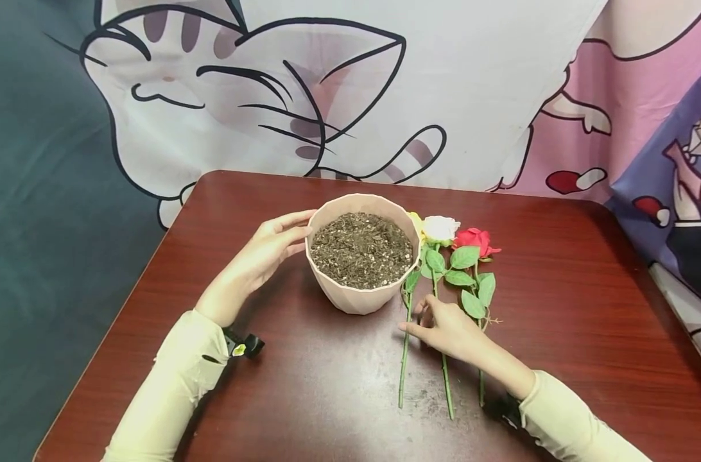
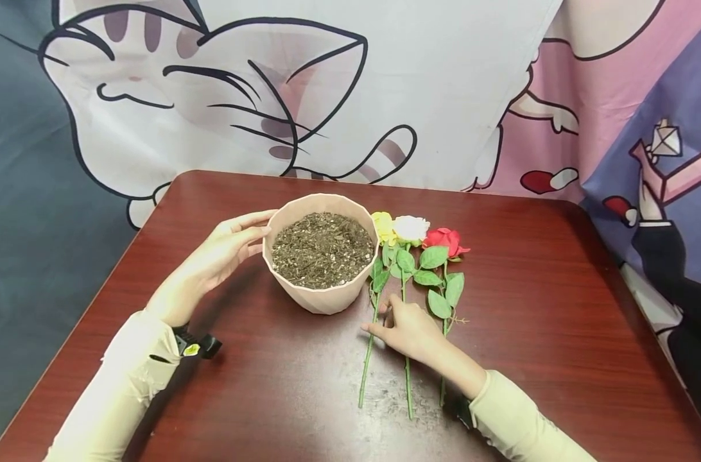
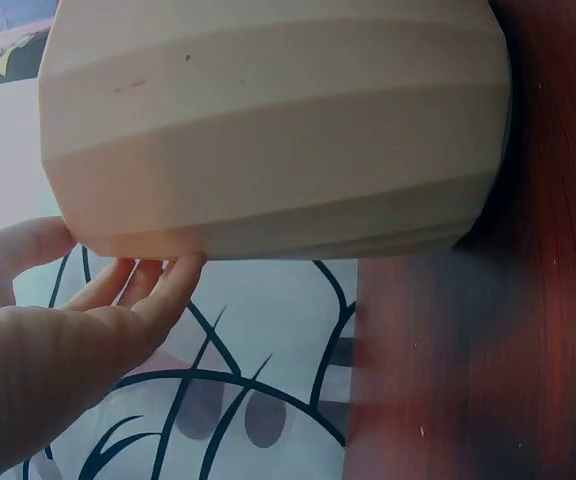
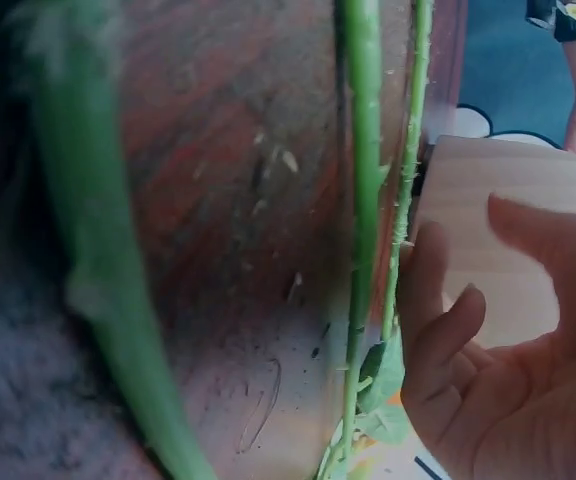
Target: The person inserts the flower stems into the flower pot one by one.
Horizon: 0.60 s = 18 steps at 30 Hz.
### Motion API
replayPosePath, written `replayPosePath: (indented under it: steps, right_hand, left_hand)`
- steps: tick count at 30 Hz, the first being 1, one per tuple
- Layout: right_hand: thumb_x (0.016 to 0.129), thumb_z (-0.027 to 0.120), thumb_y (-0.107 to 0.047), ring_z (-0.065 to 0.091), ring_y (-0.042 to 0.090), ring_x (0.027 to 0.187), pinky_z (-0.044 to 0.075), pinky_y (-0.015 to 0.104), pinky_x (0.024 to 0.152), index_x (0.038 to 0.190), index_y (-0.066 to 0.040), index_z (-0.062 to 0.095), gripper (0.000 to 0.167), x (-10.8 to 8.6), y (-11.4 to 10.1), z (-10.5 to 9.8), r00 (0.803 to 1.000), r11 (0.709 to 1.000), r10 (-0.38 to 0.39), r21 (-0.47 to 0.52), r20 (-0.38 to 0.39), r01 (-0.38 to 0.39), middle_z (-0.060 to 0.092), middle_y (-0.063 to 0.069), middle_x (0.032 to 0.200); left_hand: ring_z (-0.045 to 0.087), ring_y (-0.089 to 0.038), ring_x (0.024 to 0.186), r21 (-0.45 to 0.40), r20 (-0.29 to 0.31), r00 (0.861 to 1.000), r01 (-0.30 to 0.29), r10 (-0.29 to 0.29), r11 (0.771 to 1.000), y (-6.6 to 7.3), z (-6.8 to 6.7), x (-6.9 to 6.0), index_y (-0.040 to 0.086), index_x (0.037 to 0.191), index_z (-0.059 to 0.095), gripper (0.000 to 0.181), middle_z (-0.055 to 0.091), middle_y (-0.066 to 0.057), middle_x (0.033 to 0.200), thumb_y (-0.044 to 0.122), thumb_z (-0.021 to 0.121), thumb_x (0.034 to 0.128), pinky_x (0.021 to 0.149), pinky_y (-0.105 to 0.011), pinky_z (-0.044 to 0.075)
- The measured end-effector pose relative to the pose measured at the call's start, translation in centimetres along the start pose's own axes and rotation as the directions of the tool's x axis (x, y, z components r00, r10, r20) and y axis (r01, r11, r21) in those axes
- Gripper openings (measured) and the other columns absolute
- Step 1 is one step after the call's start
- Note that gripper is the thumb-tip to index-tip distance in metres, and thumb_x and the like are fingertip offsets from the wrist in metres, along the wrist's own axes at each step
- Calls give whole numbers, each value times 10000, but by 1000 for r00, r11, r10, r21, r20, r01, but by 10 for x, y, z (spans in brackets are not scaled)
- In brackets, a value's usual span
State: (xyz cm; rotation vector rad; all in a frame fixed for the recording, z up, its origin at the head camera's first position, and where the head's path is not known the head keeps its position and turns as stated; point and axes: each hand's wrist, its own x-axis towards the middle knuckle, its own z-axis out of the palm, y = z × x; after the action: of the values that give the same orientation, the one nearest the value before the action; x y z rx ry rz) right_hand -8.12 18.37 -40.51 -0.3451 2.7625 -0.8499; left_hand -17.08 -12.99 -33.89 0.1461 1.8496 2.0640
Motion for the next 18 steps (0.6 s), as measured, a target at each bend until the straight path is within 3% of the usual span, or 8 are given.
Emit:
replayPosePath:
  steps: [5, 11, 18]
  right_hand:
    - [833, 681, -399, 543, 106, 455, 425, 278, 467, 830, -112, 551, 315, 4, 2, 5, 989, 992, 107, 55, 98, -113, 562, -34, 553]
    - [781, 721, -441, 502, 86, 438, 416, 259, 453, 743, -124, 559, 358, 8, 3, 11, 991, 994, 98, 31, 90, -102, 532, -32, 538]
    - [793, 734, -348, 540, 107, 365, 462, 287, 415, 704, -110, 574, 300, 11, 7, 9, 984, 987, 85, 119, 155, -104, 554, -6, 462]
  left_hand:
    - [506, -160, 1149, 33, -47, 999, -2, 4, 999, 2, 6, -1, 24, 1373, 442, 436, 478, -127, 1349, 85, 517, 948, 992, -355, 414]
    - [490, -186, 1162, 59, -93, 996, 16, -11, 998, 6, 13, -3, 26, 1376, 440, 416, 480, -143, 1349, 89, 479, 966, 1007, -394, 393]
    - [488, -179, 1159, 62, -100, 995, 21, -14, 998, 3, 13, -4, 39, 1392, 424, 415, 464, -136, 1365, 96, 449, 982, 1000, -364, 404]
